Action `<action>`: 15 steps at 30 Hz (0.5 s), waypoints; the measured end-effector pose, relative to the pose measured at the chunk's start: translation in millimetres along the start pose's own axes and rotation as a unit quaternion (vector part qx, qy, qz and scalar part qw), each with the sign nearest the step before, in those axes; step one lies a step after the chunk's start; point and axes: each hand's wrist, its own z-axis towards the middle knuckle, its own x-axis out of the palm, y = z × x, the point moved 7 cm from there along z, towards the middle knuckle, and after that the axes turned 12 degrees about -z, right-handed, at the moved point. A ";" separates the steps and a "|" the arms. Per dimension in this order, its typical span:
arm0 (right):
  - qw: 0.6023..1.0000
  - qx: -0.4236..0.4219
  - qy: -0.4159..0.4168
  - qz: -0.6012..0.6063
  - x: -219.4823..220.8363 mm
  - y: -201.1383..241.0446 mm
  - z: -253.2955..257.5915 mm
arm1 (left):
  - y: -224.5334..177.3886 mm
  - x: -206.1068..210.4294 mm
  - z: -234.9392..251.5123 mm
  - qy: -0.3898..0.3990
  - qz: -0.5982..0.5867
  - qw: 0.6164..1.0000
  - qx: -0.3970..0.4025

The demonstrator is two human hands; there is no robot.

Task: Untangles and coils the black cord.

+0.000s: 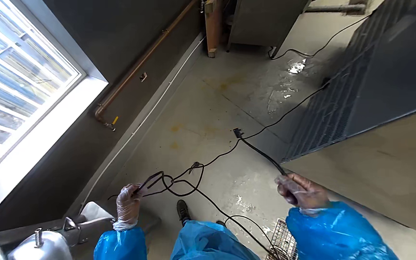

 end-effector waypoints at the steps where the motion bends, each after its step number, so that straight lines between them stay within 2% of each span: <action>1: 1.000 0.008 0.015 0.006 4.4 -12.3 -3.1 | -1.5 6.1 -3.0 0.011 -0.031 0.999 0.019; 4: 0.999 0.037 0.038 0.002 31.8 -36.7 -14.4 | -5.2 22.1 -4.8 0.018 -0.186 0.982 0.031; 6: 0.993 0.083 0.052 0.058 56.0 -49.8 -12.3 | -10.1 26.3 -6.9 0.023 -0.231 0.972 0.030; 9: 0.975 0.147 0.083 0.142 94.6 -73.0 6.2 | -29.8 40.8 -16.5 0.119 -0.198 0.965 0.127; 11: 0.970 0.145 0.129 0.149 131.8 -84.8 15.9 | -42.3 49.5 -21.9 0.156 -0.173 0.955 0.183; 13: 0.968 0.121 0.187 0.114 176.0 -97.8 24.1 | -53.1 57.6 -29.4 0.184 -0.148 0.946 0.223; 15: 0.963 0.095 0.252 0.026 217.7 -108.6 30.6 | -59.1 62.7 -32.6 0.196 -0.144 0.942 0.233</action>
